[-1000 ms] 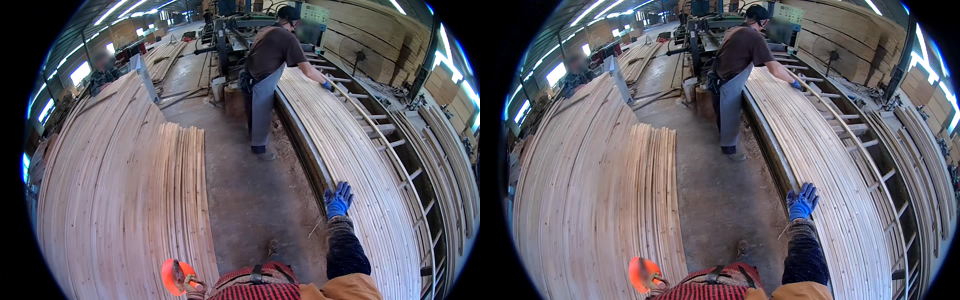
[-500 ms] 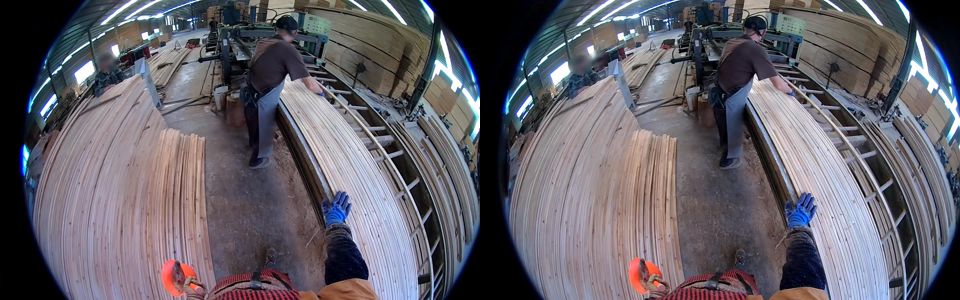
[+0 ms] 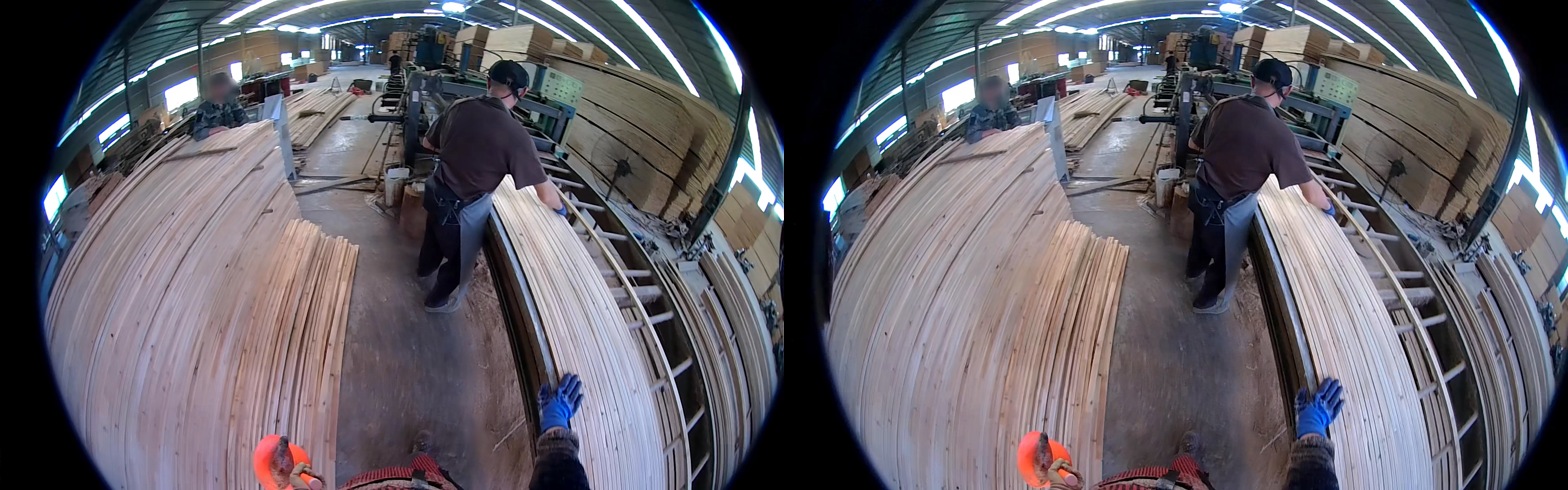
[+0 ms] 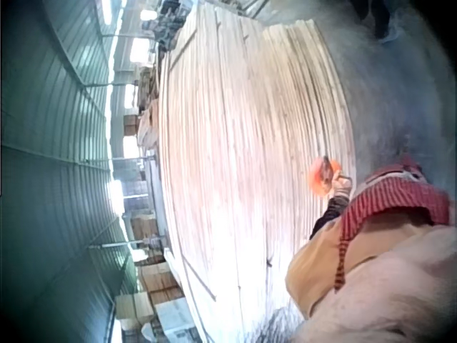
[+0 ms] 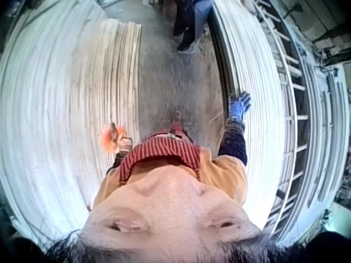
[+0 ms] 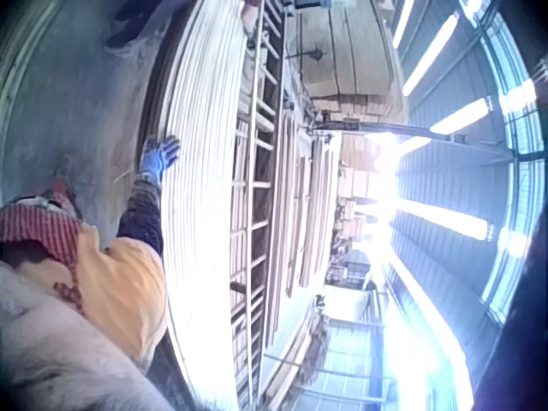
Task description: The person scoops a white paste from an orange bowl using a brush and applies it to the edges of long, curved wooden planks arranged on a rack. They then use their gloved hands to press the planks together, aligning them in a stack.
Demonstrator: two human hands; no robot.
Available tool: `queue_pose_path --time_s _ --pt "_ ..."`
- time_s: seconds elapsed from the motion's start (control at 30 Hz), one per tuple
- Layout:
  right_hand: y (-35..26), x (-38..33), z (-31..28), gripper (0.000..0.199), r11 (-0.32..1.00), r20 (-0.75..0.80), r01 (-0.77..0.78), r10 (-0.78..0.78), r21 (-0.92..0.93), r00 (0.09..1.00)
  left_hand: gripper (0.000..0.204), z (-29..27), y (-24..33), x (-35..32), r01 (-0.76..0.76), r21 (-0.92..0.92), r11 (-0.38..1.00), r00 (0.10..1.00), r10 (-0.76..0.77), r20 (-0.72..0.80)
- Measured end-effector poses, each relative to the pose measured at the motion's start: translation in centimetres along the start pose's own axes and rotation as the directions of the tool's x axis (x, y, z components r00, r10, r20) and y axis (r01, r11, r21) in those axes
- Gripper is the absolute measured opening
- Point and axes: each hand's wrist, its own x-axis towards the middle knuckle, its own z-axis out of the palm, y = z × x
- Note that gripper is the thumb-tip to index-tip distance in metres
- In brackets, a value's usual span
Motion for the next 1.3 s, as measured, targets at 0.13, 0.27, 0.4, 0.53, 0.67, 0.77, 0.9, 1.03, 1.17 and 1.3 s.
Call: queue_pose_path --time_s 0.13,0.27,0.4,0.53,0.67,0.77,0.9,1.03,1.17,1.3 --pt "-2.3 0.5 -0.5 0.073 0.991 0.061 -0.133 0.132 0.013 0.989 0.028 2.5 -0.9 2.2 -0.031 0.000 1.000 0.999 0.031 -0.021" --pt "-4.9 4.1 1.5 0.065 0.994 -0.084 0.028 -0.019 0.107 0.996 0.028 5.4 -2.7 5.2 -0.020 0.010 1.000 0.999 0.020 -0.037" --pt "-8.9 12.2 2.8 0.067 0.956 -0.219 0.244 -0.206 0.163 0.954 0.028 8.1 -4.4 9.0 0.007 0.005 1.000 0.998 -0.006 -0.060" --pt "-15.1 19.7 2.3 0.066 0.907 -0.251 0.376 -0.326 0.189 0.912 0.027 10.2 -4.6 12.8 0.011 -0.020 1.000 0.999 -0.012 -0.038" --pt "-22.8 25.7 0.8 0.062 0.865 -0.232 0.443 -0.392 0.237 0.890 0.027 11.5 -4.7 17.2 0.002 -0.016 1.000 0.998 -0.003 -0.064" --pt "-26.6 30.2 1.2 0.062 0.865 -0.263 0.453 -0.395 0.218 0.880 0.028 11.6 -4.7 20.4 0.014 -0.021 1.000 0.997 -0.015 -0.076" --pt "-29.0 36.1 4.3 0.063 0.921 -0.336 0.362 -0.298 0.144 0.893 0.028 10.3 -4.4 25.9 0.032 -0.037 0.999 0.996 -0.035 -0.078" --pt "-25.9 36.2 9.3 0.066 0.997 -0.042 0.076 -0.075 0.006 0.996 0.029 8.4 -4.3 31.7 0.097 -0.053 0.994 0.993 -0.100 -0.059" --pt "-27.9 35.5 8.3 0.072 1.000 0.026 0.020 -0.020 0.002 0.999 0.029 5.0 -5.3 36.9 0.180 -0.079 0.980 0.984 -0.180 0.013" --pt "-27.6 35.8 8.5 0.069 1.000 0.056 0.017 -0.016 -0.023 0.998 0.015 2.1 -10.1 45.1 0.225 -0.225 0.948 0.811 -0.311 -0.496"
